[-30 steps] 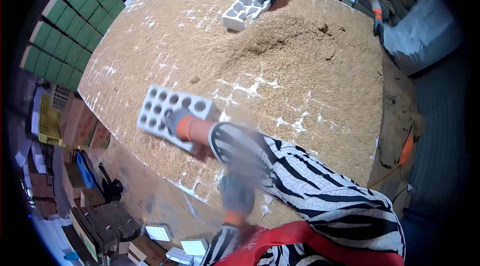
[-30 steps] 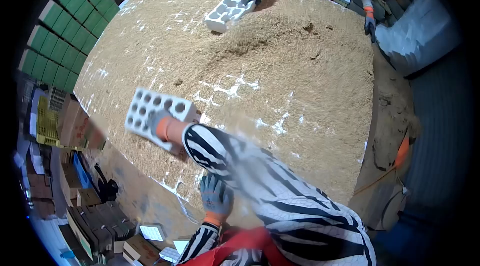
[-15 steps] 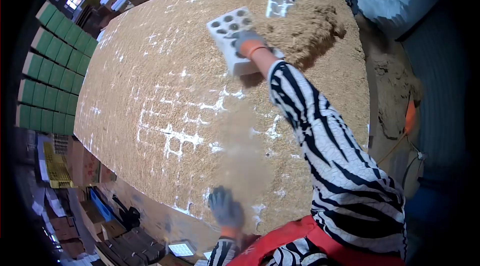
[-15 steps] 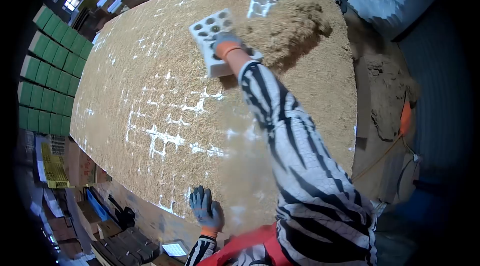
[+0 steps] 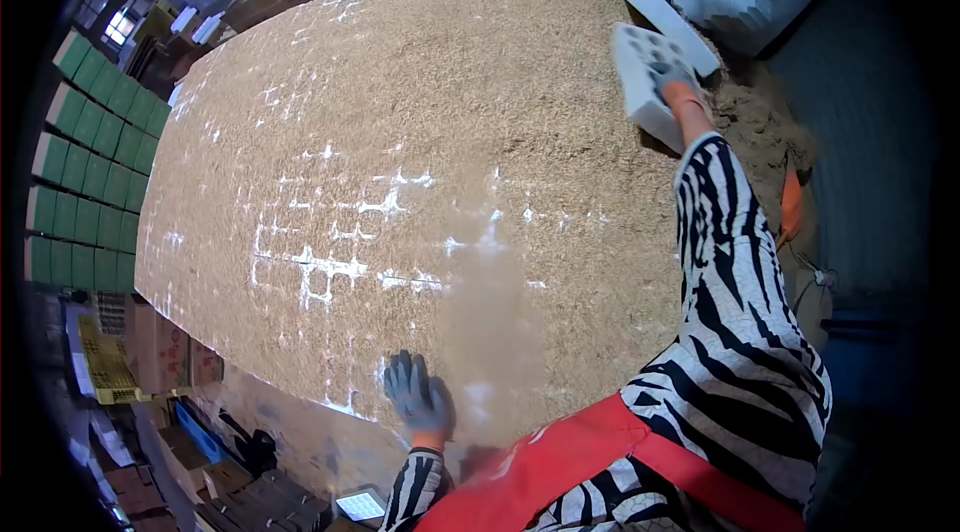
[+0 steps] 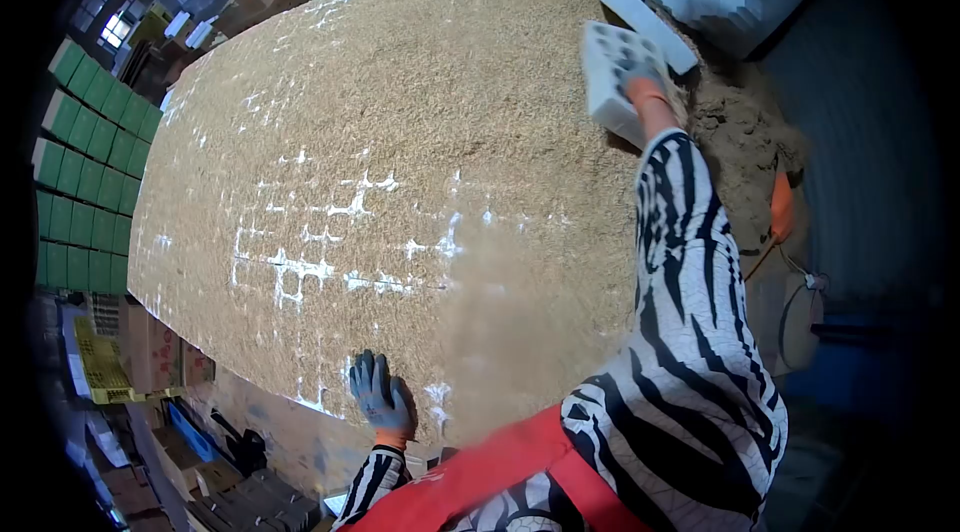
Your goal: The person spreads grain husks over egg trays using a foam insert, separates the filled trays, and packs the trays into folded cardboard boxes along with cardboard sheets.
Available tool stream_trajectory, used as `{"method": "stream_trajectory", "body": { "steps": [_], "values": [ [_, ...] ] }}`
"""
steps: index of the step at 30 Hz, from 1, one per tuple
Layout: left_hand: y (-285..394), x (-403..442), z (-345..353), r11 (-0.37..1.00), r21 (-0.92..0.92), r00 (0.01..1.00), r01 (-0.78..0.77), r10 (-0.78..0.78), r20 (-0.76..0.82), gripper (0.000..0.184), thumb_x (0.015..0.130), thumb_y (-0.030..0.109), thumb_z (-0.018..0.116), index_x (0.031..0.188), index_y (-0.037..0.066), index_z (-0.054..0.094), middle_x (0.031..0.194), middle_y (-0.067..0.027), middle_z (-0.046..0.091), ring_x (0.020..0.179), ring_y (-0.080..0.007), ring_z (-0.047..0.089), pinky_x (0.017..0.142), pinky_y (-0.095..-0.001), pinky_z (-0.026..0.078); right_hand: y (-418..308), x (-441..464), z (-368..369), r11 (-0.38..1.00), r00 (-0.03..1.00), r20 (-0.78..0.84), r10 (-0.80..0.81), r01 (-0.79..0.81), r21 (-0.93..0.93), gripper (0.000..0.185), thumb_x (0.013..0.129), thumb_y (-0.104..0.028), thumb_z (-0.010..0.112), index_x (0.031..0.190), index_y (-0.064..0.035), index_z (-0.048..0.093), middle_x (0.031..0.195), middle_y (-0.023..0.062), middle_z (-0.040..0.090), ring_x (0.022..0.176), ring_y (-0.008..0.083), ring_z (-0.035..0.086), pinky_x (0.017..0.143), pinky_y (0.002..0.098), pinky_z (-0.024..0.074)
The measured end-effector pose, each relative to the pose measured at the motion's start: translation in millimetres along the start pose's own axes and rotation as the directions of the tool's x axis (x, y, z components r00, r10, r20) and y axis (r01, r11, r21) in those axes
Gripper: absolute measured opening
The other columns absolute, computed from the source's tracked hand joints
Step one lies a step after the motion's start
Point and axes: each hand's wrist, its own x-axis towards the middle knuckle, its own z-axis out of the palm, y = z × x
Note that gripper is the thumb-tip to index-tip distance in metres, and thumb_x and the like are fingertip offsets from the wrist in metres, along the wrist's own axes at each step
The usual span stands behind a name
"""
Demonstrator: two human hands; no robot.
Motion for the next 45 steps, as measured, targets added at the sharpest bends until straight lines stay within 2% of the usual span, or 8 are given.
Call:
{"method": "stream_trajectory", "body": {
  "steps": [6,12,13,21,29,35,39,45],
  "values": [
    [5,0,-1,0.999,0.041,1.000,0.003,-0.004,0.020,0.047,0.089,0.018,0.054,0.135,0.006,0.051,0.145,-0.0211,0.043,0.136,-0.0396,0.035,0.116,-0.0521,0.018,75,33,39,0.769,0.974,-0.225,-0.031,0.167,0.617,0.039,0.090,-0.040,0.059,0.109,-0.0073,0.071,0.105,0.0158,0.071,0.096,0.0259,0.068,0.077,0.0355,0.0520],
    [4,1,-2,0.997,0.072,0.999,0.005,-0.008,0.035,0.045,0.092,0.021,0.052,0.135,0.007,0.051,0.145,-0.0200,0.043,0.136,-0.0387,0.035,0.116,-0.0518,0.019,-172,-132,24,0.756,0.785,0.145,-0.602,0.619,-0.214,0.044,0.087,-0.022,0.058,0.131,-0.0234,0.054,0.125,0.0151,0.060,0.107,0.0336,0.063,0.092,0.0452,0.0493],
    [3,0,-1,0.997,0.073,1.000,-0.007,0.005,0.028,0.045,0.092,0.021,0.051,0.134,0.007,0.051,0.145,-0.0200,0.043,0.136,-0.0387,0.035,0.116,-0.0519,0.019,-206,-143,41,0.942,0.919,0.221,-0.326,0.296,0.156,0.049,0.085,-0.020,0.060,0.133,-0.0216,0.052,0.130,0.0154,0.057,0.111,0.0320,0.061,0.093,0.0456,0.0494],
    [5,1,2,0.996,0.078,0.999,-0.039,0.038,0.004,0.044,0.094,0.022,0.047,0.134,0.005,0.051,0.143,-0.0220,0.043,0.135,-0.0403,0.036,0.114,-0.0526,0.021,-335,-272,78,0.534,0.430,0.414,-0.802,0.827,0.177,0.035,0.079,-0.025,0.065,0.111,-0.0120,0.067,0.121,0.0120,0.063,0.106,0.0283,0.063,0.086,0.0461,0.0511],
    [2,1,2,0.992,0.096,0.997,-0.079,0.078,0.022,0.045,0.094,0.022,0.046,0.134,0.002,0.051,0.142,-0.0234,0.044,0.134,-0.0415,0.037,0.114,-0.0538,0.020,-165,-133,37,0.970,0.930,0.312,-0.193,0.229,-0.081,0.040,0.082,-0.029,0.065,0.117,-0.0101,0.066,0.129,0.0141,0.060,0.119,0.0301,0.058,0.099,0.0484,0.0446],
    [9,0,-1,0.994,0.094,0.998,-0.055,0.056,-0.012,0.043,0.094,0.023,0.048,0.131,0.002,0.052,0.142,-0.0236,0.044,0.133,-0.0410,0.038,0.114,-0.0534,0.021,134,-53,11,0.898,1.000,-0.029,-0.008,-0.006,-0.439,0.047,0.090,-0.027,0.054,0.135,-0.0150,0.053,0.133,0.0215,0.054,0.115,0.0416,0.055,0.096,0.0420,0.0467],
    [11,1,-3,0.996,0.090,0.999,-0.020,0.017,0.033,0.044,0.092,0.021,0.051,0.133,0.003,0.052,0.144,-0.0232,0.043,0.136,-0.0398,0.036,0.115,-0.0522,0.020,112,-86,-47,0.959,0.953,-0.176,0.248,-0.216,0.182,0.048,0.088,-0.030,0.056,0.135,-0.0155,0.056,0.135,0.0196,0.054,0.116,0.0403,0.055,0.096,0.0401,0.0456],
    [4,2,-2,0.999,0.050,1.000,0.002,-0.003,0.023,0.044,0.088,0.018,0.055,0.130,0.004,0.053,0.143,-0.0232,0.043,0.135,-0.0412,0.035,0.114,-0.0538,0.021,-30,-39,21,0.979,0.973,-0.108,0.202,-0.198,0.044,0.040,0.086,-0.027,0.052,0.119,-0.0082,0.064,0.126,0.0207,0.060,0.117,0.0376,0.056,0.098,0.0439,0.0447]
  ]
}}
